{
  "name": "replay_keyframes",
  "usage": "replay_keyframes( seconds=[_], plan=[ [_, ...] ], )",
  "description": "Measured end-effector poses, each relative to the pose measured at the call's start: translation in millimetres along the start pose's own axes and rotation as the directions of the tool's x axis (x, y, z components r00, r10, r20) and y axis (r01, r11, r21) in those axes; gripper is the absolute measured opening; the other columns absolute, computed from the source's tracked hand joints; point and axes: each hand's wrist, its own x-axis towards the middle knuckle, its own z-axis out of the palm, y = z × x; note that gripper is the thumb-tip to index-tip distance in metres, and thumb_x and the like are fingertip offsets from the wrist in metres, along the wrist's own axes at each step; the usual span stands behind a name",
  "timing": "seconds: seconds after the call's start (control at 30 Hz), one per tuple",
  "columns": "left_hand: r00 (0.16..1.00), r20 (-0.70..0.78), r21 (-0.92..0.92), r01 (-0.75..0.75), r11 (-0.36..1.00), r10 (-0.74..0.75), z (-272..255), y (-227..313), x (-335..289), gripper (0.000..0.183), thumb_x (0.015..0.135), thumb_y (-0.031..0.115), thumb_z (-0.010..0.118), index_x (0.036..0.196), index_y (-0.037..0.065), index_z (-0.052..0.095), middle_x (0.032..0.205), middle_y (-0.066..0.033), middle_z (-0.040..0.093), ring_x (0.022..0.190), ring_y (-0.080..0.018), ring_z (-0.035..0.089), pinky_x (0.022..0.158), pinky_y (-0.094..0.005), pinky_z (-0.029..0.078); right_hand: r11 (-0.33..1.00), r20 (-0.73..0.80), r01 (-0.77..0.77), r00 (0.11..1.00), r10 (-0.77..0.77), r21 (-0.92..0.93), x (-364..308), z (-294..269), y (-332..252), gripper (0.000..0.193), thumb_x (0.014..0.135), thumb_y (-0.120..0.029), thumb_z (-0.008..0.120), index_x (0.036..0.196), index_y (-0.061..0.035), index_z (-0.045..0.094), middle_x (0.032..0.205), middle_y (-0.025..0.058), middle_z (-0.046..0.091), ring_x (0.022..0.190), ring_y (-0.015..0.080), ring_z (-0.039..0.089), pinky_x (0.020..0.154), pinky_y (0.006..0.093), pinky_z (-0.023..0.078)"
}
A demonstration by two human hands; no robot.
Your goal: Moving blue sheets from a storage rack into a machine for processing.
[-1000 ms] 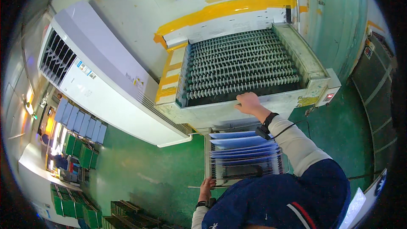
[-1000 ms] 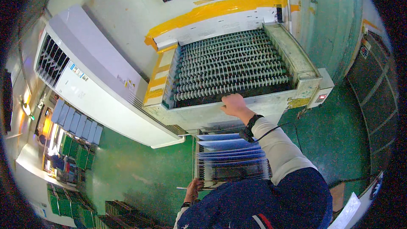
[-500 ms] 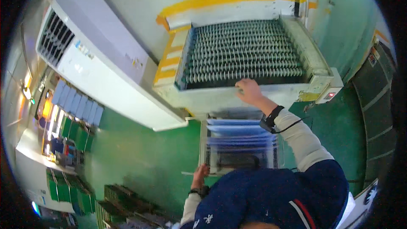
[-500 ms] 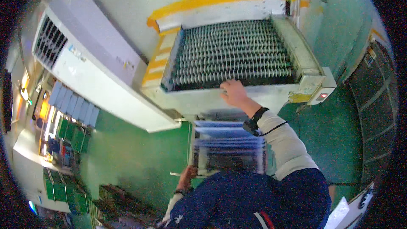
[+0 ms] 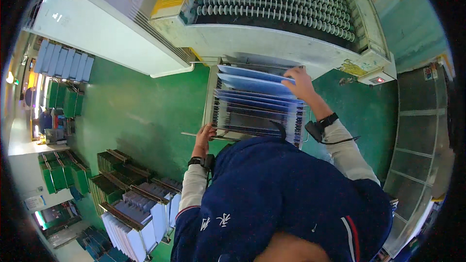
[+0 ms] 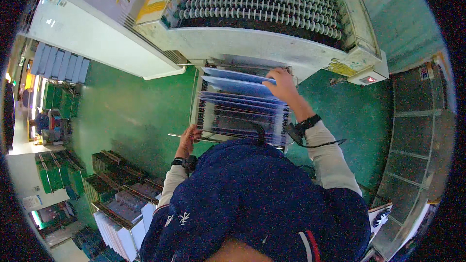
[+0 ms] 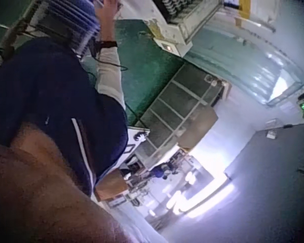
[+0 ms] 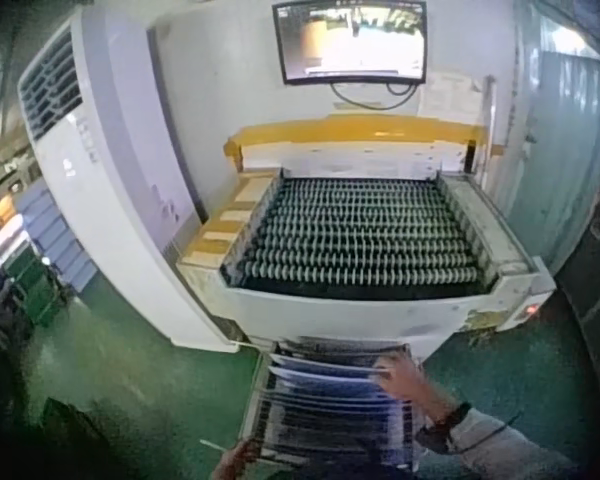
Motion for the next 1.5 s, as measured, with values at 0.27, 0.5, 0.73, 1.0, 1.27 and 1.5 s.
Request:
replay_keyframes(
  seconds=[0.27, 0.5, 0.73, 1.0, 1.27, 1.5],
  plan=[
    [1.0, 0.001, 0.037, -0.008, 0.999, 0.008, 3.0, 1.3, 8.4, 0.044, 0.09, 0.04, 0.064, 0.111, 0.002, 0.058, 0.086, -0.0079, 0.066, 0.069, -0.0125, 0.059, 0.064, -0.025, 0.047, 0.999, -0.036, -0.004, 0.999, 0.005, 0.043, -31.2, 18.8, 7.1, 0.024, 0.076, -0.027, 0.073, 0.087, -0.0072, 0.066, 0.102, 0.014, 0.063, 0.101, 0.0338, 0.058, 0.088, 0.0423, 0.045],
    [0.995, -0.092, 0.186, 0.044, 0.982, -0.027, 8.5, 14.3, -11.1, 0.048, 0.086, 0.039, 0.068, 0.112, -0.001, 0.06, 0.093, -0.007, 0.066, 0.081, -0.0151, 0.061, 0.076, -0.0264, 0.047, 0.945, 0.139, 0.048, 0.986, -0.097, 0.322, -39.9, 10.7, -55.7, 0.022, 0.08, -0.026, 0.071, 0.087, -0.0054, 0.067, 0.088, 0.0107, 0.066, 0.088, 0.0266, 0.063, 0.079, 0.0372, 0.048],
    [0.993, -0.037, 0.648, -0.06, 0.76, 0.111, -3.2, 83.7, -109.3, 0.031, 0.086, 0.024, 0.07, 0.105, 0.0, 0.065, 0.097, -0.0055, 0.067, 0.085, -0.0132, 0.062, 0.079, -0.0278, 0.049, 0.832, 0.734, -0.313, 0.661, -0.156, 0.459, -54.2, -31.8, -87.3, 0.025, 0.084, -0.029, 0.069, 0.085, -0.0038, 0.067, 0.076, 0.0045, 0.066, 0.074, 0.0129, 0.061, 0.068, 0.0299, 0.047],
    [0.907, 0.341, 0.612, -0.013, 0.791, -0.248, 65.3, 135.8, -237.2, 0.023, 0.079, 0.006, 0.071, 0.1, 0.002, 0.063, 0.09, -0.0032, 0.063, 0.088, -0.0122, 0.06, 0.083, -0.0277, 0.047, 0.755, 0.699, -0.388, 0.703, -0.129, 0.529, -61.3, -37.1, -75.8, 0.019, 0.084, -0.023, 0.07, 0.093, -0.0053, 0.068, 0.088, 0.0043, 0.067, 0.084, 0.0127, 0.061, 0.076, 0.0294, 0.048],
    [0.939, 0.281, 0.532, 0.02, 0.846, -0.199, 80.7, 119.1, -254.9, 0.028, 0.08, -0.002, 0.064, 0.107, 0.0, 0.06, 0.095, -0.0031, 0.061, 0.091, -0.0119, 0.058, 0.085, -0.0273, 0.047, 0.722, 0.63, -0.262, 0.717, -0.298, 0.64, -55.4, -49.2, -67.8, 0.025, 0.087, -0.016, 0.066, 0.11, -0.0055, 0.066, 0.109, 0.0068, 0.066, 0.102, 0.0175, 0.061, 0.089, 0.0333, 0.048],
    [0.956, 0.221, 0.541, 0.046, 0.84, -0.194, 94.3, 114.4, -254.8, 0.034, 0.084, 0.0, 0.061, 0.118, -0.001, 0.058, 0.099, -0.0029, 0.061, 0.095, -0.0108, 0.057, 0.087, -0.0267, 0.046, 0.711, 0.782, -0.373, 0.471, -0.408, 0.596, -76.1, -33.6, -83.2, 0.021, 0.087, -0.022, 0.068, 0.096, -0.0027, 0.066, 0.082, 0.0057, 0.066, 0.077, 0.0129, 0.061, 0.07, 0.0297, 0.048]
  ],
)
